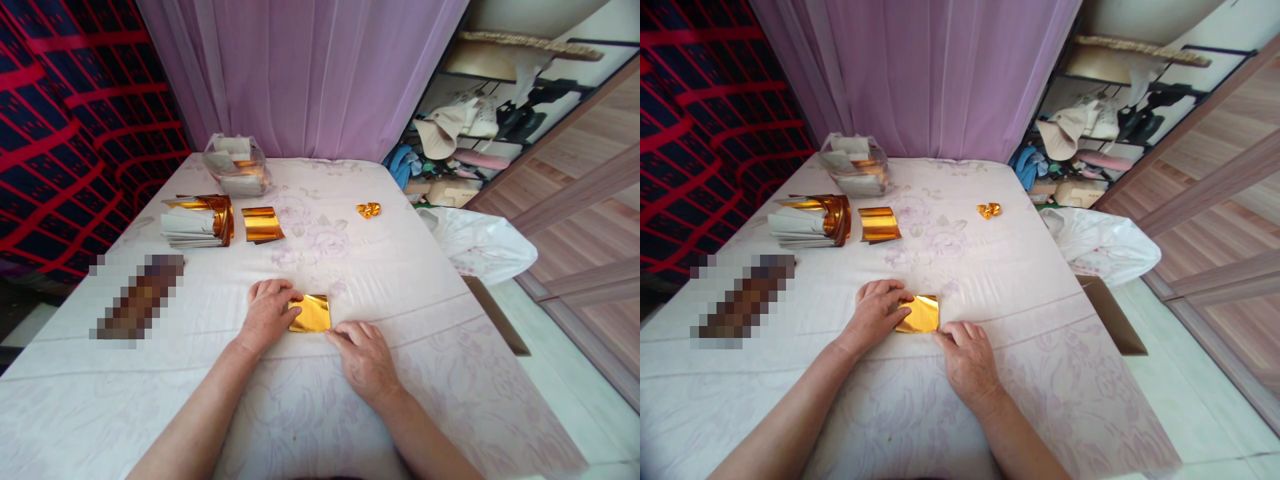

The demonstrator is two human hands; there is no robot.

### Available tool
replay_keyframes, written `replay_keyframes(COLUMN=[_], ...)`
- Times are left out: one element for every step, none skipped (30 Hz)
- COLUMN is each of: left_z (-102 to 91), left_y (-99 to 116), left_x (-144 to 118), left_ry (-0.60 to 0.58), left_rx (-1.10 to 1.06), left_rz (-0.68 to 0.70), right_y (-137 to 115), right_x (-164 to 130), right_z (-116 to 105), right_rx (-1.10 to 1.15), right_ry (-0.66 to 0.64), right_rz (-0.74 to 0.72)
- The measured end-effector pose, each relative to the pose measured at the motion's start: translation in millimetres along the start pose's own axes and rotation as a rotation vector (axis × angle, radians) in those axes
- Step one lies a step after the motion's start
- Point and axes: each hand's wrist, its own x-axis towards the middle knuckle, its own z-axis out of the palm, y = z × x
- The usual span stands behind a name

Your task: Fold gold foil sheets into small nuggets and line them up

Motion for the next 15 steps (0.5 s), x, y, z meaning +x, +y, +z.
replay_keyframes(left_z=[-0.2, -0.3, -0.3, -0.2, 0.1, 0.3, 0.6, 0.9, 1.1, 1.2, 1.1, 1.0, 0.8, 0.6, 0.4], left_y=[0, 0, 0, 0, 0, -1, -1, -1, -1, -2, -2, -2, -2, -2, -1], left_x=[0, 0, 0, 0, 0, 0, 0, 0, 1, 1, 1, 1, 0, 0, 0], left_ry=[-0.001, -0.003, -0.004, -0.004, -0.004, -0.002, -0.002, -0.001, -0.002, -0.003, -0.003, -0.002, 0.000, 0.002, 0.002], left_rx=[0.001, 0.001, 0.002, 0.002, 0.003, 0.003, 0.003, 0.002, 0.002, 0.002, 0.003, 0.005, 0.007, 0.009, 0.010], left_rz=[0.000, -0.002, -0.005, -0.006, -0.005, -0.003, -0.002, -0.001, -0.001, -0.002, -0.002, 0.001, 0.005, 0.008, 0.010], right_y=[0, 1, 2, 3, 4, 5, 5, 6, 6, 6, 6, 6, 5, 5, 5], right_x=[-2, -3, -5, -6, -7, -6, -4, 0, 5, 11, 19, 27, 35, 42, 47], right_z=[0, 0, 0, -1, -2, -3, -4, -6, -7, -7, -6, -5, -3, 0, 4], right_rx=[-0.001, -0.003, -0.004, -0.005, -0.004, -0.002, 0.001, 0.008, 0.019, 0.032, 0.054, 0.080, 0.104, 0.109, 0.104], right_ry=[0.005, 0.009, 0.013, 0.018, 0.026, 0.037, 0.048, 0.060, 0.071, 0.076, 0.086, 0.080, 0.079, 0.065, 0.033], right_rz=[0.005, 0.011, 0.014, 0.016, 0.017, 0.018, 0.022, 0.024, 0.025, 0.031, 0.024, 0.025, 0.019, 0.013, 0.006])
